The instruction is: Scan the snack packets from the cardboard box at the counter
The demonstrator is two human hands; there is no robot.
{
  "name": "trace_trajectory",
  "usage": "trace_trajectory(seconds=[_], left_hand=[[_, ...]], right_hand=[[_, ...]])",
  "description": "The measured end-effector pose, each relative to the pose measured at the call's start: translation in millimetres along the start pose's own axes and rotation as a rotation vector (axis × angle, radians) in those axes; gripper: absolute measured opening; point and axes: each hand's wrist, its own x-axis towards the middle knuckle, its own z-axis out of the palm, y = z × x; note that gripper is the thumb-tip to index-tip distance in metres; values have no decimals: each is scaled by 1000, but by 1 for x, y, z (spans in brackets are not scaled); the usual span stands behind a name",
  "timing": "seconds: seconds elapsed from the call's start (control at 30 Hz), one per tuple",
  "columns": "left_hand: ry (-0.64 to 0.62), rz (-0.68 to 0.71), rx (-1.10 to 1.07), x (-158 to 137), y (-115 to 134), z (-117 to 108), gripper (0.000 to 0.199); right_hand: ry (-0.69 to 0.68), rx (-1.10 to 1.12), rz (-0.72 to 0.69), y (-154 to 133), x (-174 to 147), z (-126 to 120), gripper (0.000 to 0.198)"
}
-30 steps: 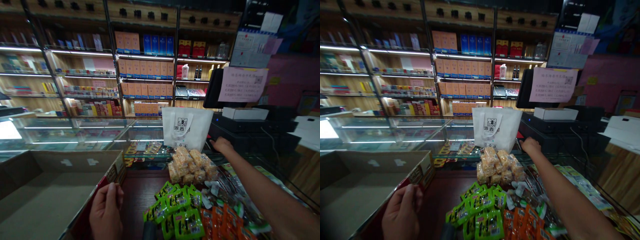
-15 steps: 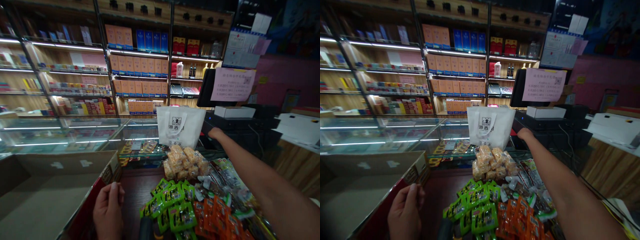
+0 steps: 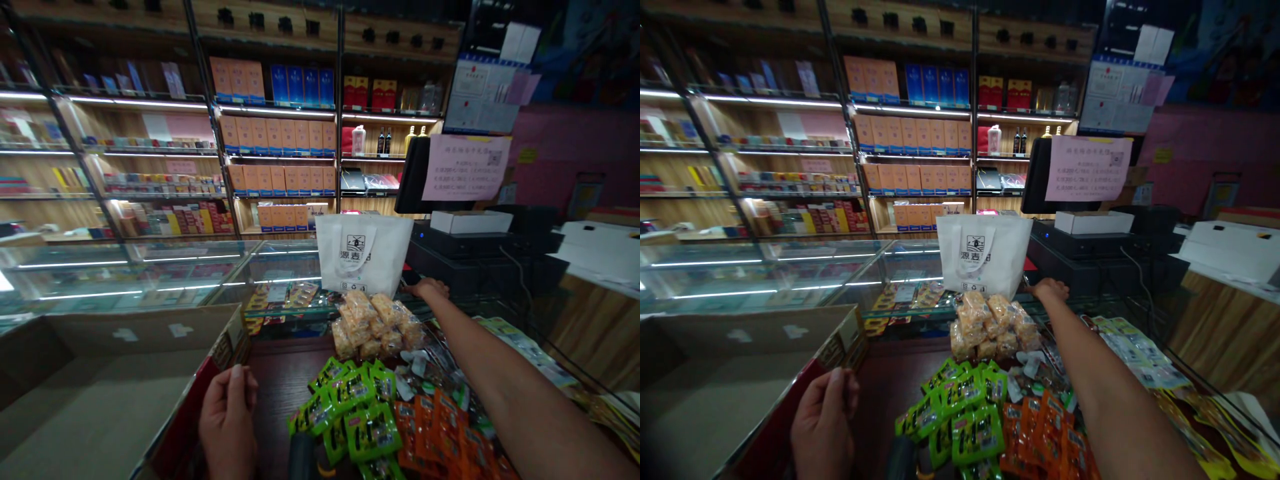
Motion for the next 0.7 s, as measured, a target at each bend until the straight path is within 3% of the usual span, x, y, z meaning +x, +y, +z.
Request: trace_trajectory(seconds=[0.1,0.23,0.33,0.4,0.5,0.7], left_hand=[[-2,-1,0,1,0,0,28],[-20,-12,-3,2,-1,0,27],[-14,-25,-1,1,0,3,27],[-13,-32,-3,0,1,6,26],[-19,-22,-12,-4,5,11,23],[23,7,61,-8,19,21,8]], right_hand=[[-7,17,38,2,-8,-6,32],[68,83,-44,21,-29,-23,35],[160,155,-138,55,-55,-40,61],[219,203,-201,84,-78,-51,79],[290,244,-262,128,-121,-63,85],[410,325,-356,183,-211,-76,74]])
